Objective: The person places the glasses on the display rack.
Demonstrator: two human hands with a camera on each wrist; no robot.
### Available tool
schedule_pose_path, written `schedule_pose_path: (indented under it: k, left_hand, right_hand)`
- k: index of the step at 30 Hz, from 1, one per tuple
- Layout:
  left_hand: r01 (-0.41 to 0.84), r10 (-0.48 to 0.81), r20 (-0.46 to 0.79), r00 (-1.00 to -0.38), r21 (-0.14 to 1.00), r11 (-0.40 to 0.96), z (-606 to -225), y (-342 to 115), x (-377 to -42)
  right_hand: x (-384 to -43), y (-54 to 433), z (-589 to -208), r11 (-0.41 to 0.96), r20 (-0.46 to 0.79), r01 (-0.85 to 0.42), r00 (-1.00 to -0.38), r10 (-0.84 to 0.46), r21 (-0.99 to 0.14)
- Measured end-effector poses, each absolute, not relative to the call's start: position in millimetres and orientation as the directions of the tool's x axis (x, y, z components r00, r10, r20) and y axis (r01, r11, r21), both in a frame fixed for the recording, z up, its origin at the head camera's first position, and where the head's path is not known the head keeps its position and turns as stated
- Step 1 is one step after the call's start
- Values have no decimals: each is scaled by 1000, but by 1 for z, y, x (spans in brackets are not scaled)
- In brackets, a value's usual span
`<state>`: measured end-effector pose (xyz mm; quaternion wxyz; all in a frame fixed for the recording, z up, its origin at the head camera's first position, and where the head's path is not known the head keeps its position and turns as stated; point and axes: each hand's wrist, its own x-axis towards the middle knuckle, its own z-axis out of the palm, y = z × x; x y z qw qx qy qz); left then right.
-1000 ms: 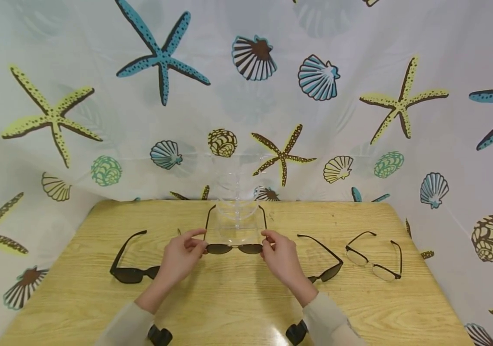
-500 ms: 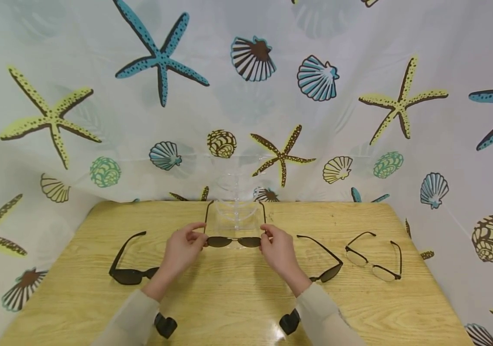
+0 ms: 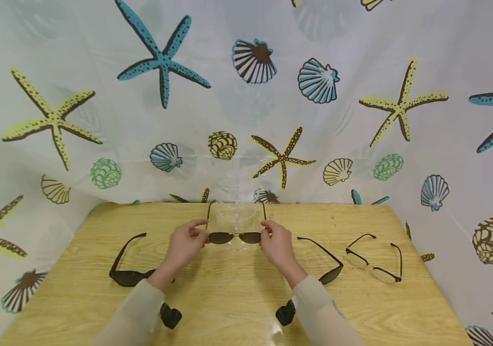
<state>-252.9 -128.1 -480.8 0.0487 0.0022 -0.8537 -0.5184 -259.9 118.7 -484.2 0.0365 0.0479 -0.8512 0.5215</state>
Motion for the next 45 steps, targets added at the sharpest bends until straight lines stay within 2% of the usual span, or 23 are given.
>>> schedule_pose_path:
  k: [7, 20, 45]
  left_hand:
    - [29, -59, 64, -996, 879, 476, -479, -128, -261]
    - [-94, -91, -61, -994, 905, 416, -476, -128, -275]
    - [-105, -103, -72, -992, 926, 363, -492, -125, -293]
  right_hand:
    - [-265, 118, -484, 466, 91, -93, -996, -27, -880]
    - [-278, 116, -489, 469, 75, -74, -997, -16, -880]
    - [-298, 112, -502, 454, 78, -76, -997, -15, -888]
